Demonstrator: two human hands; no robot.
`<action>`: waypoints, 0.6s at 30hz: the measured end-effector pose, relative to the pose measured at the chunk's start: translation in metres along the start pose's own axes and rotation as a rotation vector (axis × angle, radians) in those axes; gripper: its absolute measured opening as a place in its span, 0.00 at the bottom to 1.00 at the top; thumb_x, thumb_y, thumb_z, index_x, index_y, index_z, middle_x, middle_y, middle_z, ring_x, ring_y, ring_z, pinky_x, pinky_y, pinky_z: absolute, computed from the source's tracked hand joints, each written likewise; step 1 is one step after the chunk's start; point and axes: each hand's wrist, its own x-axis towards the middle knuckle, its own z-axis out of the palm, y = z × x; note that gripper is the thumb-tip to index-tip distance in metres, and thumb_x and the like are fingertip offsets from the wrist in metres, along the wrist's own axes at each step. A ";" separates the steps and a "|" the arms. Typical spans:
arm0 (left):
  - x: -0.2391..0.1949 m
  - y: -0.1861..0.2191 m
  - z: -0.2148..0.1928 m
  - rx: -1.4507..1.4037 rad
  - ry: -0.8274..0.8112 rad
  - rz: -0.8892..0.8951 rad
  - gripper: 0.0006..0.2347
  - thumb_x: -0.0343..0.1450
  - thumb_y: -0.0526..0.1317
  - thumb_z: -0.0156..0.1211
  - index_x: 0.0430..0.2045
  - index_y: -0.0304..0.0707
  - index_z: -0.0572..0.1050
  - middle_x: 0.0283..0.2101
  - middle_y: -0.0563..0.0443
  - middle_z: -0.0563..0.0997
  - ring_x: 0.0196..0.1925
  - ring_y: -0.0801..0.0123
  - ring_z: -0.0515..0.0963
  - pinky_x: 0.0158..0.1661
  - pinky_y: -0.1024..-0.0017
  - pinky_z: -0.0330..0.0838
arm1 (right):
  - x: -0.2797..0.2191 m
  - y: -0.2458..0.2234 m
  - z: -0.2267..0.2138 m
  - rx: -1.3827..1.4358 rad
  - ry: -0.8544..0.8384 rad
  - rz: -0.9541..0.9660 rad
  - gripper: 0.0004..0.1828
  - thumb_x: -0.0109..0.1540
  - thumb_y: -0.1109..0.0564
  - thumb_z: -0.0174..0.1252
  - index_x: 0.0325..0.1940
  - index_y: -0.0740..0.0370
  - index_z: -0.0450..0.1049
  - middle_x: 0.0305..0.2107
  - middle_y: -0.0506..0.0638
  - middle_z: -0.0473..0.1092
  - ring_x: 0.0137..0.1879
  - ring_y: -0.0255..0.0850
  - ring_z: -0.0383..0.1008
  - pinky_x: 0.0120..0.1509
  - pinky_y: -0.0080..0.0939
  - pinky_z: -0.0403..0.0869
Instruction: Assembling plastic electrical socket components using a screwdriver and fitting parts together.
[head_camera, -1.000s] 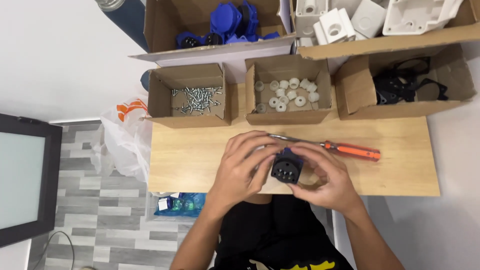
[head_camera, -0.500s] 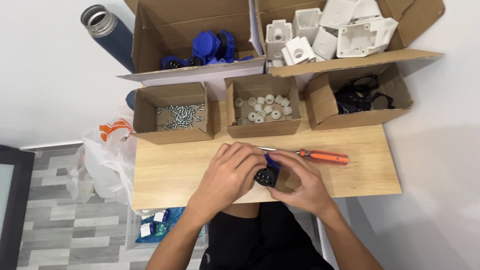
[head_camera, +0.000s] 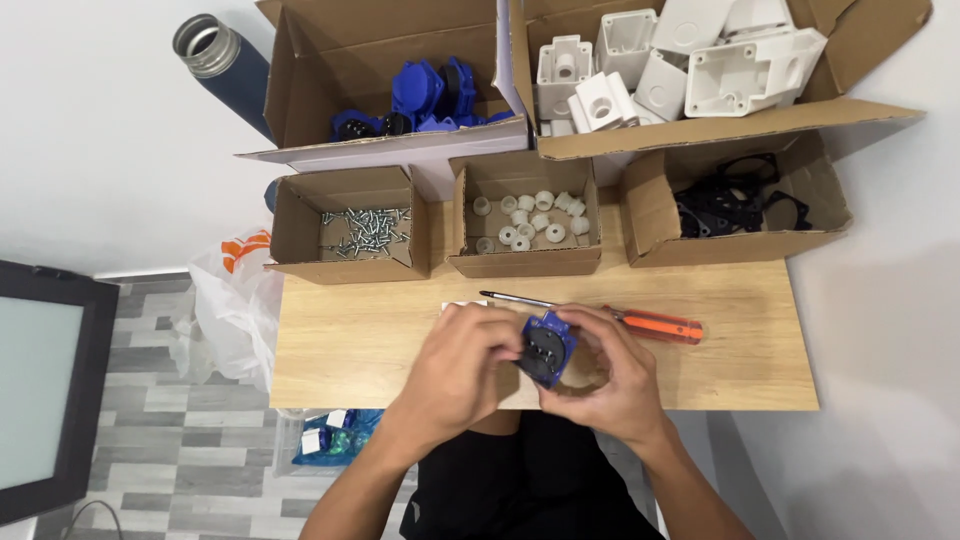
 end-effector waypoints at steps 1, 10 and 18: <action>-0.001 -0.001 -0.005 -0.028 0.080 -0.028 0.04 0.78 0.30 0.59 0.34 0.36 0.78 0.36 0.47 0.83 0.35 0.50 0.83 0.39 0.59 0.77 | 0.002 -0.001 0.000 0.019 0.013 -0.004 0.40 0.40 0.60 0.83 0.56 0.69 0.80 0.50 0.61 0.82 0.55 0.58 0.86 0.58 0.53 0.83; 0.053 0.009 -0.026 -0.181 0.110 0.061 0.02 0.80 0.25 0.50 0.43 0.25 0.71 0.49 0.31 0.80 0.50 0.48 0.85 0.54 0.62 0.85 | 0.000 -0.001 -0.003 -0.003 -0.077 -0.021 0.36 0.52 0.60 0.81 0.61 0.70 0.74 0.57 0.57 0.77 0.63 0.44 0.82 0.74 0.38 0.78; 0.097 0.010 -0.001 -0.267 0.071 0.240 0.04 0.82 0.29 0.54 0.46 0.24 0.74 0.57 0.28 0.81 0.55 0.44 0.86 0.55 0.55 0.87 | -0.010 0.012 -0.005 -0.089 -0.072 -0.025 0.42 0.50 0.54 0.85 0.64 0.67 0.74 0.51 0.56 0.80 0.52 0.41 0.85 0.63 0.36 0.82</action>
